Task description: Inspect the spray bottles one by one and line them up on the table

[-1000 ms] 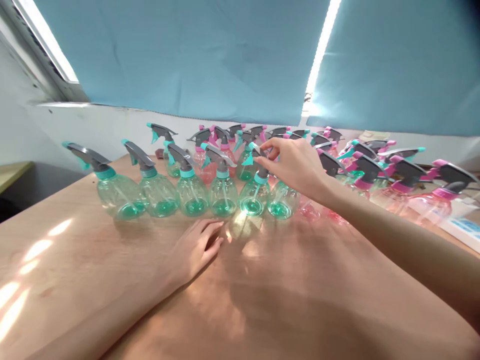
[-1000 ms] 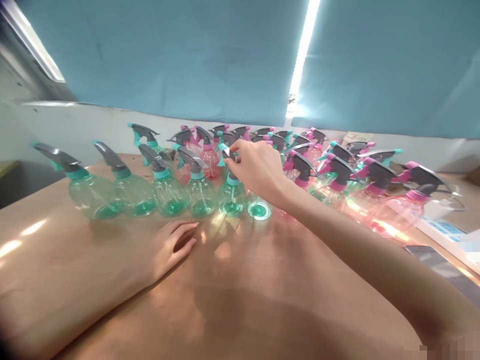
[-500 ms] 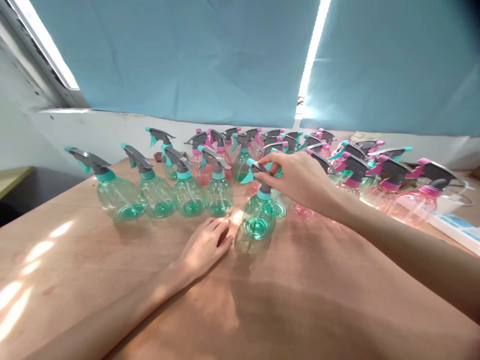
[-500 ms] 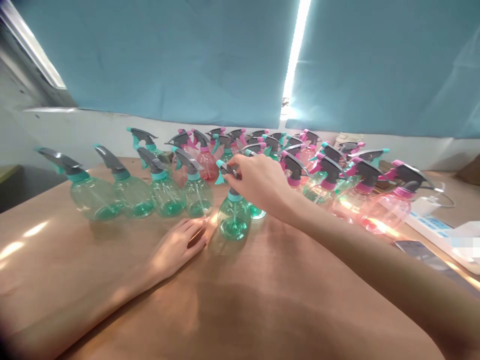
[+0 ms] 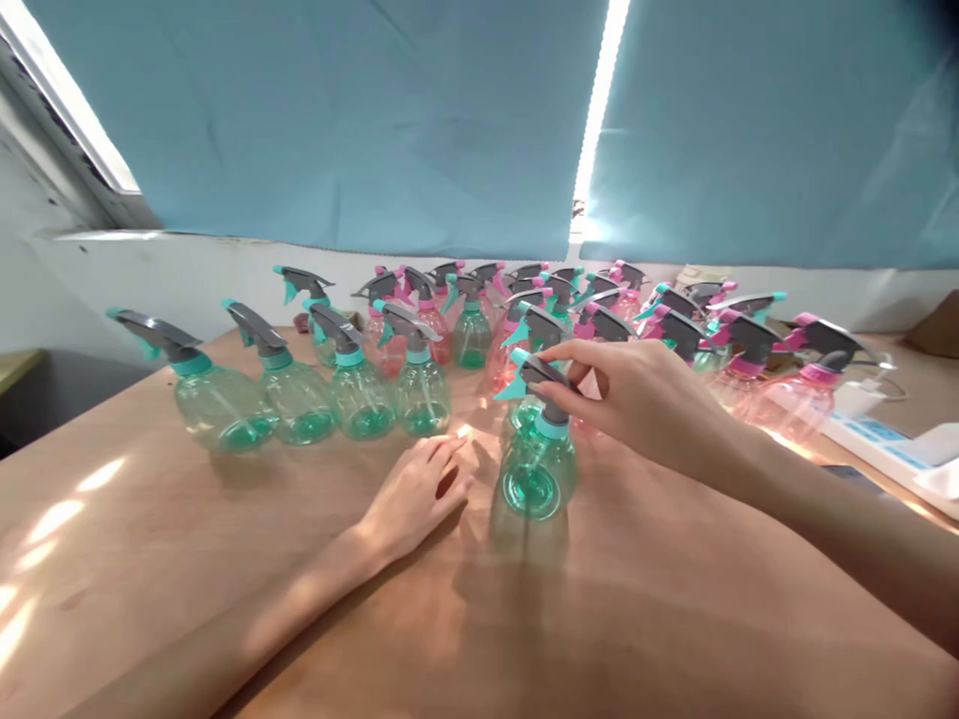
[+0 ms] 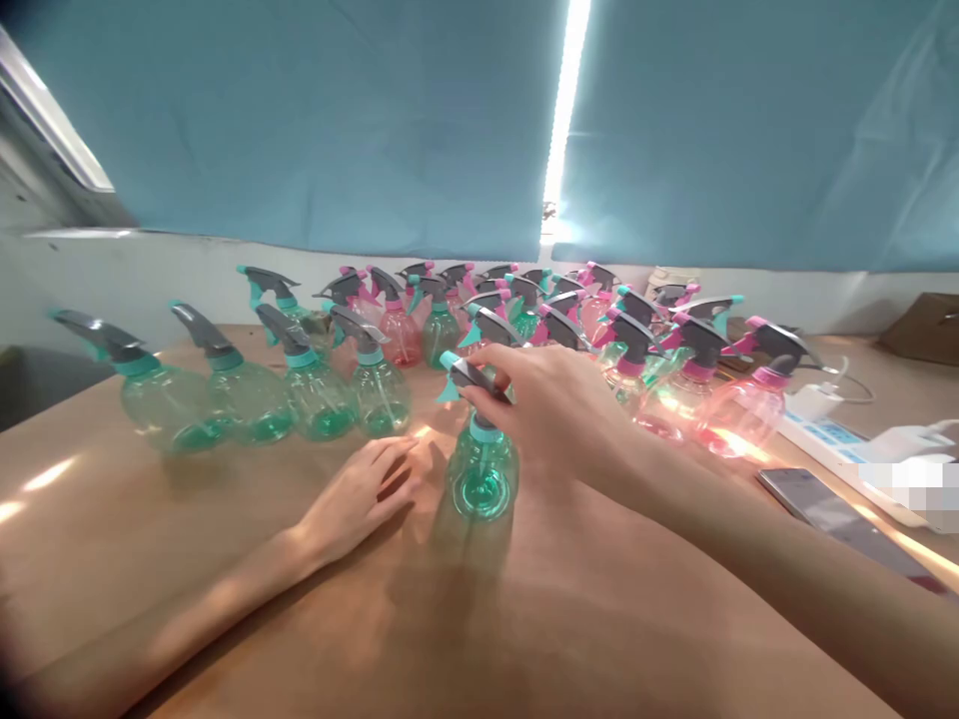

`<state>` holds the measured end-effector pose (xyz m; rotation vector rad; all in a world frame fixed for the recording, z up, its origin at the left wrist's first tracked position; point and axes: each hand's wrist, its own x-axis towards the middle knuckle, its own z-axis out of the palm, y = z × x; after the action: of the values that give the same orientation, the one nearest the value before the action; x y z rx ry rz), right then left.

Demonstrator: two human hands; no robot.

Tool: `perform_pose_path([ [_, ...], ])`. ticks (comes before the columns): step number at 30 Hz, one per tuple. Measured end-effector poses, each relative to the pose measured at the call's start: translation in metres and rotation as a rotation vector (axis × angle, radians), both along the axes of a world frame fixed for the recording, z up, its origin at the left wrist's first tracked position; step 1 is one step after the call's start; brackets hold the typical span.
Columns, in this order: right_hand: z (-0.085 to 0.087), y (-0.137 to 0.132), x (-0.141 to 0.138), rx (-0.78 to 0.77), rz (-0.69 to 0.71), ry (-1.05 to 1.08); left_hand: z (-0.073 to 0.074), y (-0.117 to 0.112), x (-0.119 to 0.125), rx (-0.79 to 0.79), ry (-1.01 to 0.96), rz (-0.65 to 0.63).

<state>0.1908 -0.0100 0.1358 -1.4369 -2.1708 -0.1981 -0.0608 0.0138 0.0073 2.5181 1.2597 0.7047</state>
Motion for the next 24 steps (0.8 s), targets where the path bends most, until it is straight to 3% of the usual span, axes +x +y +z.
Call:
perform_pose_path([
  [3,0.000,-0.003,0.011,0.009,0.085,0.007,0.001,-0.013,0.013,-0.087,-0.064,-0.061],
  [6,-0.002,-0.007,0.019,0.032,0.139,0.032,0.000,-0.025,0.033,-0.295,-0.211,-0.136],
  [13,-0.011,-0.022,0.039,0.060,0.186,0.127,-0.005,-0.029,0.083,-0.216,-0.294,-0.205],
  [20,-0.040,-0.027,0.071,-0.253,0.311,0.277,-0.004,-0.030,0.103,-0.234,-0.275,-0.254],
  [24,-0.057,-0.029,0.069,-0.403,0.345,0.593,0.002,-0.033,0.111,-0.256,-0.265,-0.322],
])
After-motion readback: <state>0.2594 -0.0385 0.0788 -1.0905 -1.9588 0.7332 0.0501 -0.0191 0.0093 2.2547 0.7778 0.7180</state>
